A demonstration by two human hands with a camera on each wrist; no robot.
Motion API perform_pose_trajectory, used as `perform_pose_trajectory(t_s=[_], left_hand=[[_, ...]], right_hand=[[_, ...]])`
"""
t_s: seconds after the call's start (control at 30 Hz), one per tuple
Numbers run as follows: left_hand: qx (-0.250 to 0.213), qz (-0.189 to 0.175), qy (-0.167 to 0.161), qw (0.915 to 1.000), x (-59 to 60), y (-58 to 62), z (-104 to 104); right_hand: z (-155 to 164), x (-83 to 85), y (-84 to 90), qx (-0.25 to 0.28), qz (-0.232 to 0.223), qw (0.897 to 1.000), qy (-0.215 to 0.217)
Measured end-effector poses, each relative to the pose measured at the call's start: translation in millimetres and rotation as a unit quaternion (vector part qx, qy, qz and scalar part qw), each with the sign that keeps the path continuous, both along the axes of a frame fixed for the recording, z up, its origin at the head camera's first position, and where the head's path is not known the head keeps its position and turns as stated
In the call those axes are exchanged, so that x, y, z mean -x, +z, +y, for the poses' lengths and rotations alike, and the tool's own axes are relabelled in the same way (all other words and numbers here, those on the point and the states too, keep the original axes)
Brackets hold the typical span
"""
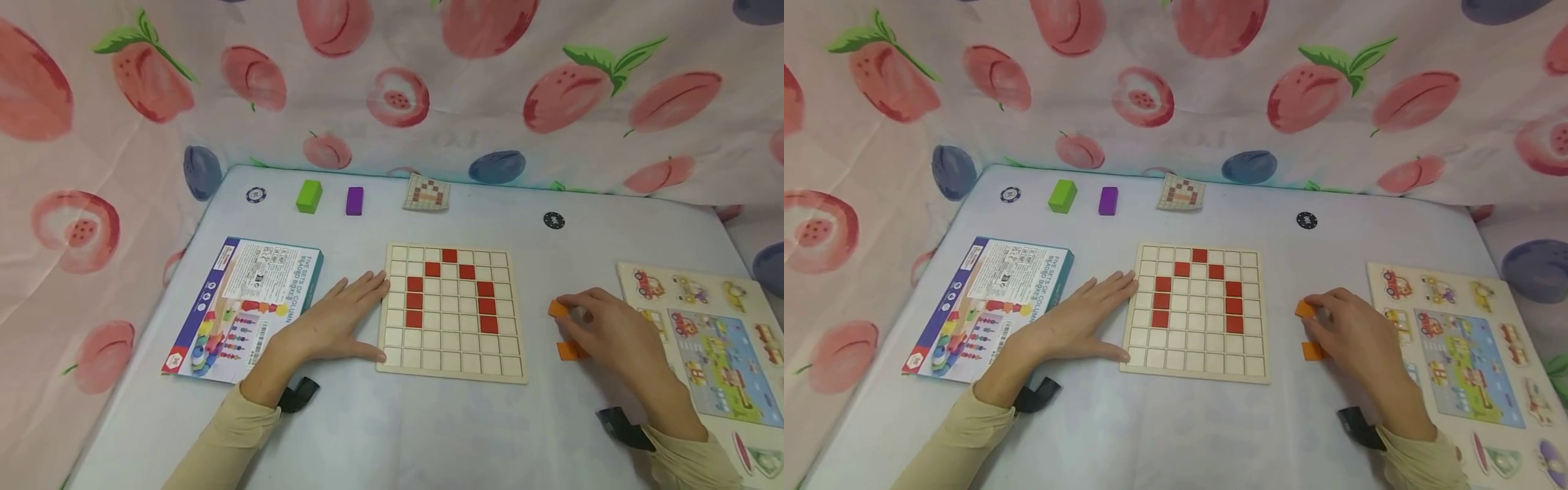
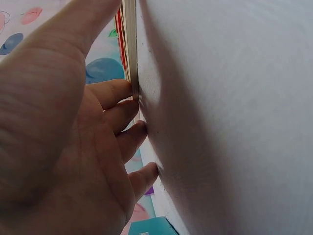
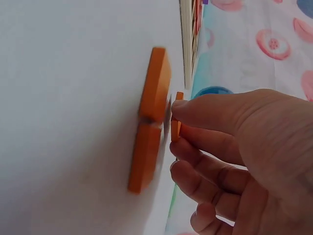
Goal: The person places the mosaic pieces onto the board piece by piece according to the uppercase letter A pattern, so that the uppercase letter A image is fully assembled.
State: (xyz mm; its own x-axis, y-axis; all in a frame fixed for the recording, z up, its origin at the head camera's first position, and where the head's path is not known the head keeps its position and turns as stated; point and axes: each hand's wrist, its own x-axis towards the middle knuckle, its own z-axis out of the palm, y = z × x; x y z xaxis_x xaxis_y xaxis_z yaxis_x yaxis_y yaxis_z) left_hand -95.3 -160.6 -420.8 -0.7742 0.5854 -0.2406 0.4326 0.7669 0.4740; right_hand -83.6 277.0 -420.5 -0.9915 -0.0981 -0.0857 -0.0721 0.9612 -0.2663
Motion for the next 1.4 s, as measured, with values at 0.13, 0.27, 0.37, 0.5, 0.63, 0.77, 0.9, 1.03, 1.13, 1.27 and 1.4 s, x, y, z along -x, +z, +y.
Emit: perform_pose_trajectory(t_s=[0.13,0.27,0.37,0.5,0.63,0.77,0.9,1.03,1.13,1.27,1.4], left_hand=[[0.0,0.0,0.0,1.0,0.7,0.5,0],[0.0,0.0,0.0,1.0,1.3,0.4,-1],[0.003,0.004,-0.002,1.0,2.1,-0.6,-1],[0.005,0.004,-0.002,1.0,2.8,-0.7,-1],[0.008,0.003,-0.001,1.0,2.5,-0.5,-2],[0.008,0.001,0.0,1.0,1.5,-0.4,-2],[0.002,0.001,-0.001,1.0,0.4,0.7,-1],[0.007,-0.003,0.0,1.0,0.2,1.6,0],[0.012,-0.006,0.001,0.9999,0.5,1.4,0],[0.012,-0.001,0.0,0.9999,0.7,0.3,0],[0.012,-0.003,0.001,0.9999,0.6,-0.8,0]], right_hand=[[-13,4.0,2.8,0.01,0.014,1.0,0.017],[-34,9.1,6.6,0.019,0.012,0.999,0.037],[-53,12.6,9.5,0.027,0.022,0.998,0.061],[-83,18.3,11.3,0.036,0.04,0.992,0.115],[-111,24.9,9.9,0.033,0.049,0.984,0.166],[-133,29.3,7.9,0.035,0.044,0.979,0.197],[-149,32.4,6.4,0.044,0.039,0.976,0.211],[-158,33.7,5.3,0.047,0.041,0.974,0.219],[-161,33.7,4.8,0.043,0.04,0.974,0.221],[-160,32.7,4.3,0.042,0.045,0.974,0.218],[-158,31.5,3.6,0.041,0.061,0.972,0.224]])
